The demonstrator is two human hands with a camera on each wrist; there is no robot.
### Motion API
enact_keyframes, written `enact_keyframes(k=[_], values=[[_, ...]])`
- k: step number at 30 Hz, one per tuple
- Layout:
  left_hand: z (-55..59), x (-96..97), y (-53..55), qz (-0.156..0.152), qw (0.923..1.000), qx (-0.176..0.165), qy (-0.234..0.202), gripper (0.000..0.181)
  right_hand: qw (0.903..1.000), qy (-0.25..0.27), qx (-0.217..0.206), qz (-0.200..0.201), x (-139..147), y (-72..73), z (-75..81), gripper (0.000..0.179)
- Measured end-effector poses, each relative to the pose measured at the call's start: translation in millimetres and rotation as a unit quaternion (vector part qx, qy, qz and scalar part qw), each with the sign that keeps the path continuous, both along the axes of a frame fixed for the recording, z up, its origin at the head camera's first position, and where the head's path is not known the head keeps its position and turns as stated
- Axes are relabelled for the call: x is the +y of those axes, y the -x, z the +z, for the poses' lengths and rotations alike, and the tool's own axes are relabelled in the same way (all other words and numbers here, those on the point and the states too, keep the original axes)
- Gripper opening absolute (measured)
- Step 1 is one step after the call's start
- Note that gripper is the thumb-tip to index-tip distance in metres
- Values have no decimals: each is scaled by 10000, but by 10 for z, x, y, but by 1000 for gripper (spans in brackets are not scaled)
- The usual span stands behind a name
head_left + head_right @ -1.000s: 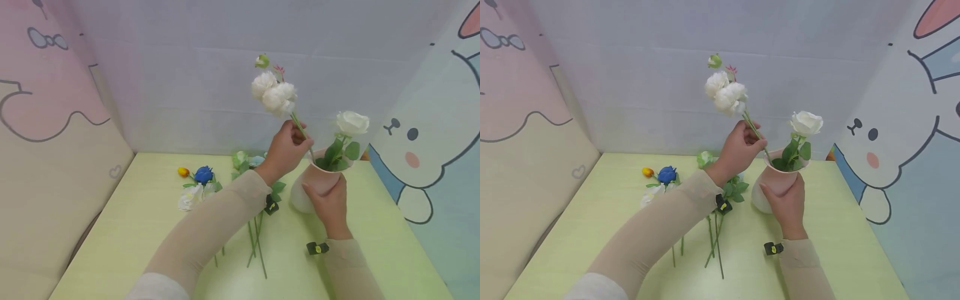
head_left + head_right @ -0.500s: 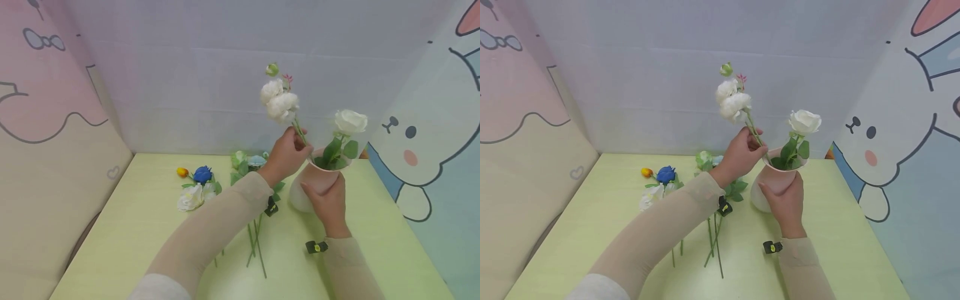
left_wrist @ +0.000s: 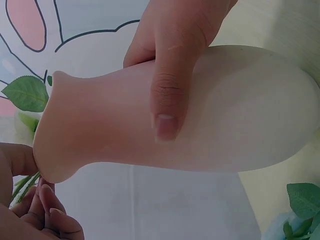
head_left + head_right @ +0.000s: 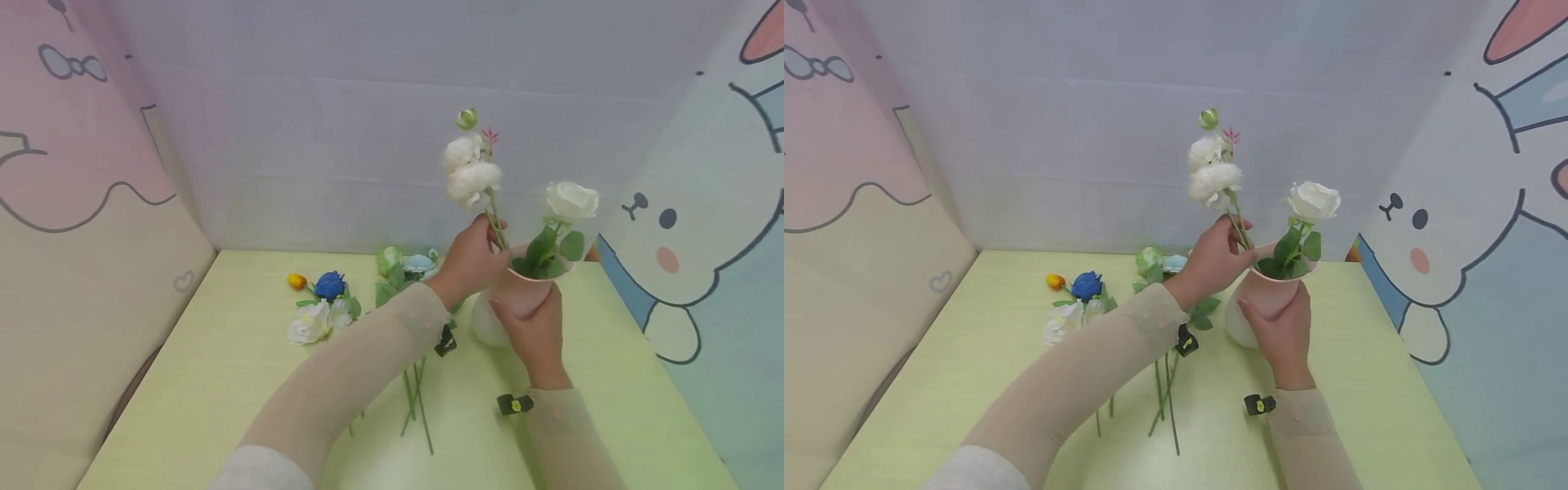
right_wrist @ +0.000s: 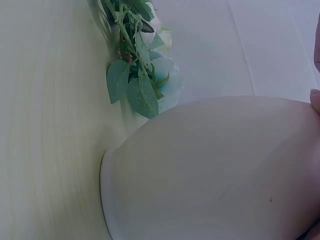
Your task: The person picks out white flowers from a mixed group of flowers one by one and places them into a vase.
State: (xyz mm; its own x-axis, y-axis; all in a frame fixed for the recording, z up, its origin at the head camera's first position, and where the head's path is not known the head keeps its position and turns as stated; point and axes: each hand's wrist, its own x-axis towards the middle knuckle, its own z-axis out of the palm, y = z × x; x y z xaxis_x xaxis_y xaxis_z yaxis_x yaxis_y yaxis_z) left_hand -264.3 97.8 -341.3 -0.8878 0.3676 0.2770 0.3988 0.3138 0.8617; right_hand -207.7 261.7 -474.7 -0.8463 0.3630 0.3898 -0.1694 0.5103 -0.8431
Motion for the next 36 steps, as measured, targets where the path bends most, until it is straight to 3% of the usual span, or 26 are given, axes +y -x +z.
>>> enact_keyframes(k=[7,14,20,23,33,36], values=[[-7,19,3,-7,9993,194,312,14,10000,-56,80,-1,-16,4,5,105],[-48,20,15,-34,9995,164,265,30,10000,-58,7,-32,-24,-5,-1,106],[-94,35,36,-42,9982,510,310,19,9999,-72,118,-32,-15,1,-14,104],[-112,28,31,-18,9982,523,281,15,9999,-71,81,-25,-23,-7,-4,104],[-263,-133,-50,-104,9998,-99,160,38,9999,4,113,-1,-25,7,-12,103],[-277,-218,-86,-33,9997,-123,196,31,9999,52,145,-5,-24,9,-16,102]])
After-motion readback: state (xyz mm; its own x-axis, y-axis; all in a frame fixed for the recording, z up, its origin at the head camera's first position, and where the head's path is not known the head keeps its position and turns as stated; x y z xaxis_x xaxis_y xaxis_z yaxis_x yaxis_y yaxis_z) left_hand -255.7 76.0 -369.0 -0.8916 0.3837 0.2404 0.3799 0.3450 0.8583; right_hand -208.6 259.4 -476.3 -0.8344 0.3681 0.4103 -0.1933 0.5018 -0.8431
